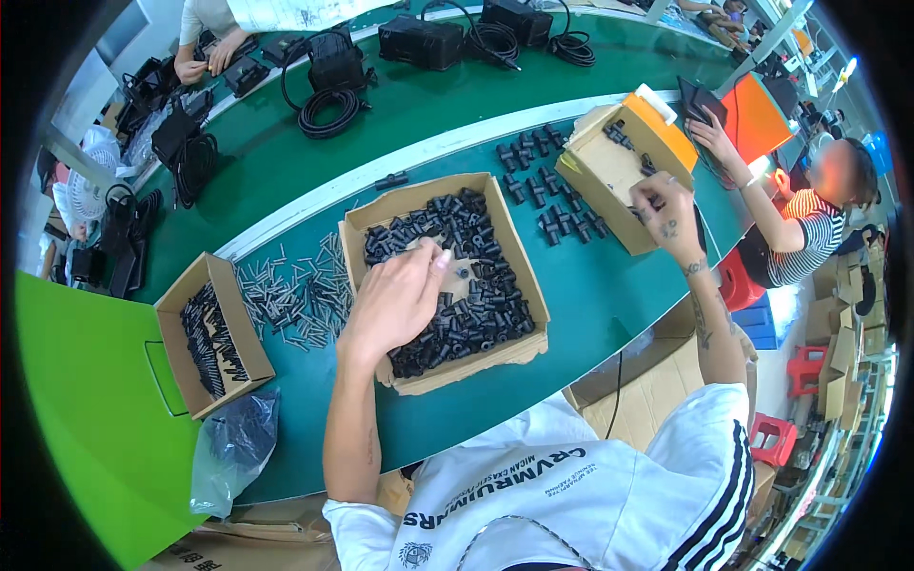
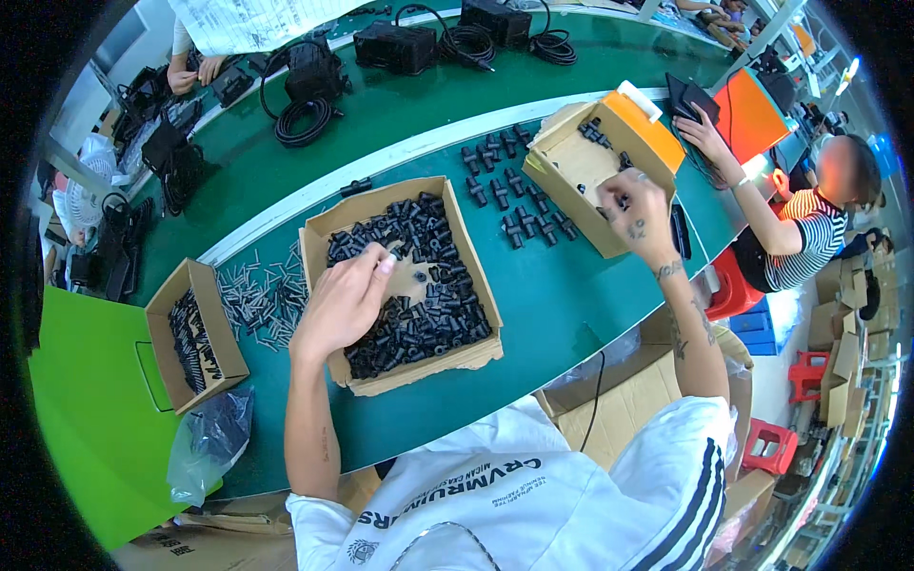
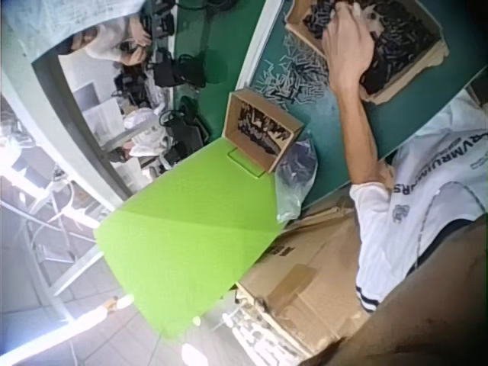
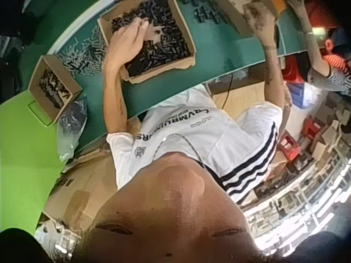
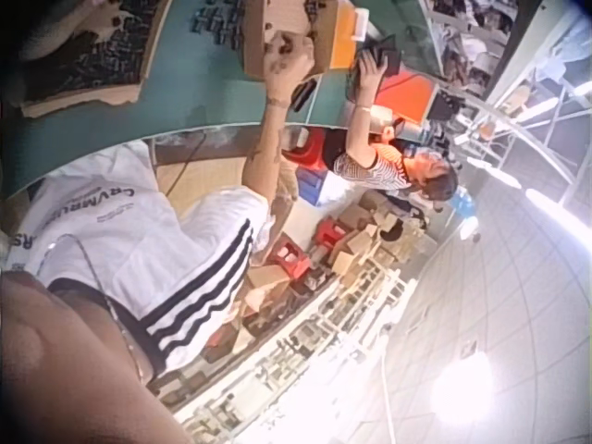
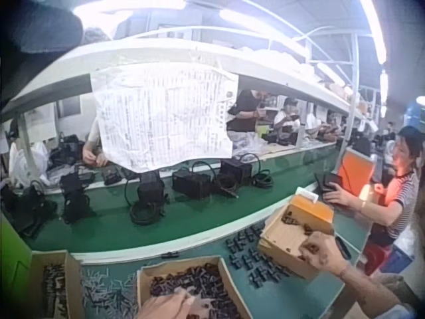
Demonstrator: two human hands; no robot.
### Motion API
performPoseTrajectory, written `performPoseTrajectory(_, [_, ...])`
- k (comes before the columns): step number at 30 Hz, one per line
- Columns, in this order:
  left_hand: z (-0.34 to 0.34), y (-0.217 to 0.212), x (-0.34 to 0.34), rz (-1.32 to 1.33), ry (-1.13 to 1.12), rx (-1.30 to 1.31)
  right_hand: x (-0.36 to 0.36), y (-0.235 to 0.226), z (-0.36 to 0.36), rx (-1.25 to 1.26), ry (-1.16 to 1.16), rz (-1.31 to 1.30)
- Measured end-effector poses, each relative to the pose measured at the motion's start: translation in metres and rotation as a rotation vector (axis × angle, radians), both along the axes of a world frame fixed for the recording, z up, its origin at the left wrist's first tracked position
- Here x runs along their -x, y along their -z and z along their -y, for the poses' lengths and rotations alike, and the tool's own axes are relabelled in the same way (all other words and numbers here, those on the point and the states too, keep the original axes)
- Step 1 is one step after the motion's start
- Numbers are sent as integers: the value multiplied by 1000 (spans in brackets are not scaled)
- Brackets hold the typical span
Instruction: Assembling small plastic connector components at a factory workbench.
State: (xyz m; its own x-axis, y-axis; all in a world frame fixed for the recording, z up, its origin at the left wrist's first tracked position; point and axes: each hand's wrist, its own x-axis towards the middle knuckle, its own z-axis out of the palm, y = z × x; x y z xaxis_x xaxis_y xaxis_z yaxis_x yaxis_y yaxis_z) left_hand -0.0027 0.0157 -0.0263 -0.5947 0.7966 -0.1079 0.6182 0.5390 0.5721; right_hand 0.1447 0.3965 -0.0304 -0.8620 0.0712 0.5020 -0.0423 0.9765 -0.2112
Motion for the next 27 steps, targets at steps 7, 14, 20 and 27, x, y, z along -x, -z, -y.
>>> performPoseTrajectory(7, [8, 22, 9, 76, 231, -324, -17, 35, -78, -35, 262, 338])
performPoseTrajectory(14, [3, 8, 6, 429, -108, -556, 1, 39, -87, 66, 197, 494])
performPoseTrajectory(20, [13, -1, 10, 491, -131, -810, 4, 30, -74, 171, 238, 338])
performPoseTrajectory(27, [25, -4, 22, 373, -290, -780, 5, 27, -83, 114, 307, 209])
